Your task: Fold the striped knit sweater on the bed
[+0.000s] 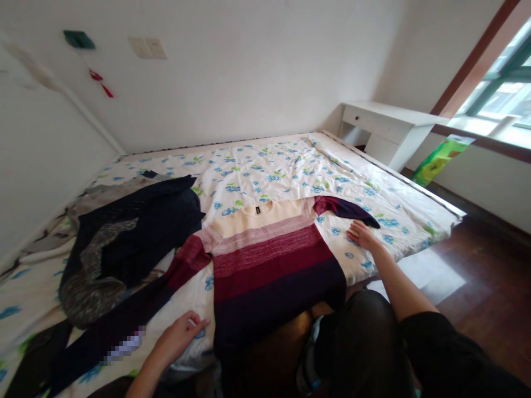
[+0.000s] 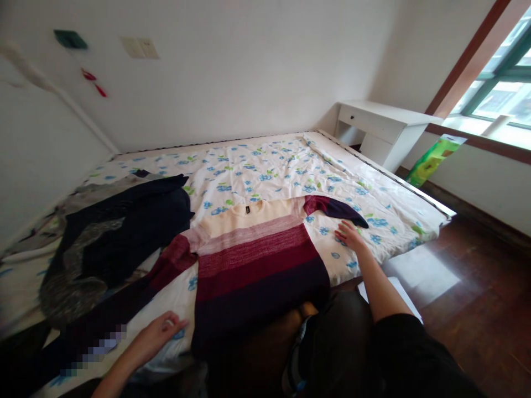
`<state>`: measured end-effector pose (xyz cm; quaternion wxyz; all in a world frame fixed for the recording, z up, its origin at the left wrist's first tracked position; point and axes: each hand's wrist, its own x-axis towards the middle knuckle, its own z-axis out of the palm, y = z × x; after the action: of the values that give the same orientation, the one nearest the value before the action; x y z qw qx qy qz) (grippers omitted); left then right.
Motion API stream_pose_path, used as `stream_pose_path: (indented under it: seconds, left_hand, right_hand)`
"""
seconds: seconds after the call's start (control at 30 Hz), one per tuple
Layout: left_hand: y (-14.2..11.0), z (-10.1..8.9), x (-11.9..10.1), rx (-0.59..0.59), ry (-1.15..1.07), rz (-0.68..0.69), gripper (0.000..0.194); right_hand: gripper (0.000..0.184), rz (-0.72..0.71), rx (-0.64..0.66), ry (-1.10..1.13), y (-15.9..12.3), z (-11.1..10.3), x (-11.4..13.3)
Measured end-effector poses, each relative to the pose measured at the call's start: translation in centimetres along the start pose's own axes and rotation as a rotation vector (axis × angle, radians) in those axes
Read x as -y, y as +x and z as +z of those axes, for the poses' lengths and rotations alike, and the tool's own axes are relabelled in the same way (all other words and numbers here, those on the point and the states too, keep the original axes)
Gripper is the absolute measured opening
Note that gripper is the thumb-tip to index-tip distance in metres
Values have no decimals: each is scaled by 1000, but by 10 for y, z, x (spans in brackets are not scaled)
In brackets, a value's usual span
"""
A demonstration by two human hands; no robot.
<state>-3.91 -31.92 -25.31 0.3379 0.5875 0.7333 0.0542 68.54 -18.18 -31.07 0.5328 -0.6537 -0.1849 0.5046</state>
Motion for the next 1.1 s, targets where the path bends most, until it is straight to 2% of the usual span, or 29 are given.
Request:
stream_pose_path:
  seconds: [0.07, 0.1, 0.27, 0.33, 0.47, 0.53, 0.6, 0.7, 0.8, 0.9, 1.0, 1.1]
  left_hand:
    - [12, 0, -9, -121, 28, 6, 40]
    - [16, 4, -15, -138, 13, 13, 34]
    - [19, 39, -41, -161, 61, 18, 21]
    - [17, 46, -45, -176, 91, -10, 20]
    - [16, 44, -48, -167, 111, -45, 18]
    - [17, 43, -49, -169, 129, -70, 18]
    - [18, 44, -49, -169, 143, -88, 19]
    - [20, 46, -46, -173, 147, -85, 21]
    - [21, 48, -44, -183, 144, -77, 20]
    - [20, 50, -44, -188, 167, -69, 20]
    - [19, 50, -47, -191, 214, -62, 20]
    - [20, 49, -45, -161, 204, -38, 18]
  right_hand:
    - [46, -25, -137, 97, 23, -11, 12]
    - [46, -27, -178, 104, 33, -15, 17]
    - [38, 17, -182, 86, 70, -16, 48]
    - [38, 9, -224, 141, 85, -16, 68]
    - [39, -253, -383, 302, 111, -34, 111]
    - [35, -341, -431, 374, 115, -50, 119]
    - [27, -267, -469, 395, 110, -65, 112]
    - [21, -64, -488, 388, 93, -81, 82]
    - [20, -14, -469, 394, 78, -88, 53]
    - [18, -35, -371, 400, 75, -84, 41]
    - [20, 1, -246, 339, 79, -71, 42]
    - [24, -6, -296, 319, 89, -59, 54]
